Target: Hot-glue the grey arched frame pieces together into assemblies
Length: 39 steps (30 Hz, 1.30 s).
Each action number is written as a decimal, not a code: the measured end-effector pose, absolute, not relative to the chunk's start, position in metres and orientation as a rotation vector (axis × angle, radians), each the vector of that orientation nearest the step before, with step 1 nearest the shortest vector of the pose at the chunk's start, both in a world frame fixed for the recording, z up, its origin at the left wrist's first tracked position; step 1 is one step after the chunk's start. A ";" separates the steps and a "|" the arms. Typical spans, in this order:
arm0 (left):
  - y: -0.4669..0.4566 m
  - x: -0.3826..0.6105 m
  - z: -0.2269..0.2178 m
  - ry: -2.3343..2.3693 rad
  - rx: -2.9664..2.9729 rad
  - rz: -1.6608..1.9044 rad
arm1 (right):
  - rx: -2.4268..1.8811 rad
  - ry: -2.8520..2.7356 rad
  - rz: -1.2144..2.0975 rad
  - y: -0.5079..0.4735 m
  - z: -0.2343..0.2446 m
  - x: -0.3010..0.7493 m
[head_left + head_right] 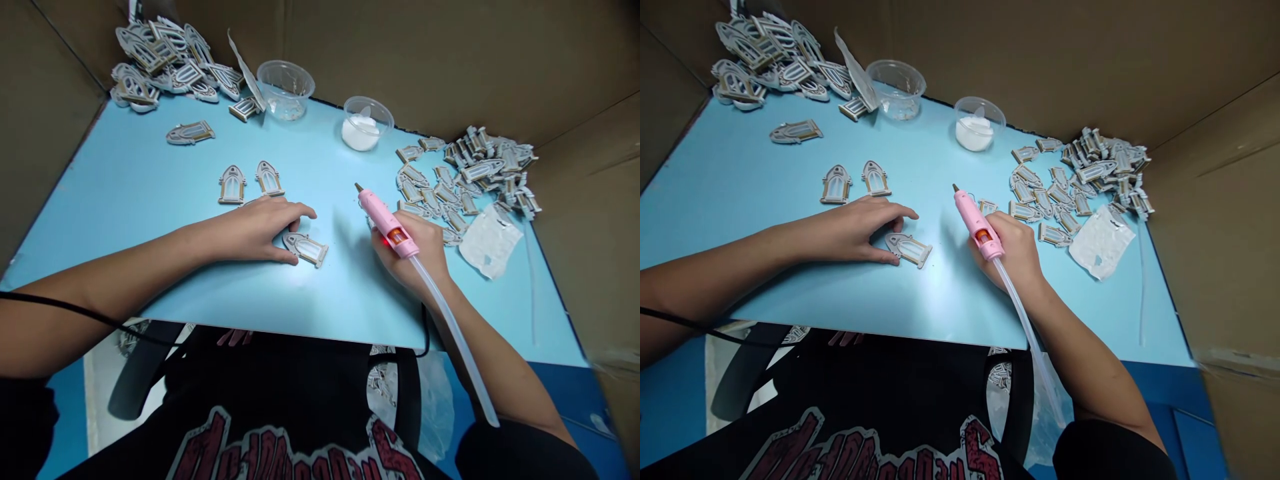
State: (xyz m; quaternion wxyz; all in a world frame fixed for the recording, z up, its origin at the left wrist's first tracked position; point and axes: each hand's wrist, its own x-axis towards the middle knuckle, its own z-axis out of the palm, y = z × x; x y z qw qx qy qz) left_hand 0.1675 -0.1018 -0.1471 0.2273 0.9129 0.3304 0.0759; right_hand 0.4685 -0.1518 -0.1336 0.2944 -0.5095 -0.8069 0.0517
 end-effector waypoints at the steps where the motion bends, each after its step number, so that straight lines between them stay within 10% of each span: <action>1: -0.102 0.167 -0.147 0.904 2.517 0.226 | -1.357 -2.150 0.139 -0.152 -0.133 0.468; 21: -0.107 0.167 -0.137 0.905 2.407 0.136 | -1.295 -2.207 0.128 -0.149 -0.137 0.469; 39: -0.107 0.167 -0.143 0.913 2.680 1.011 | -1.090 -2.293 0.227 -0.157 -0.136 0.462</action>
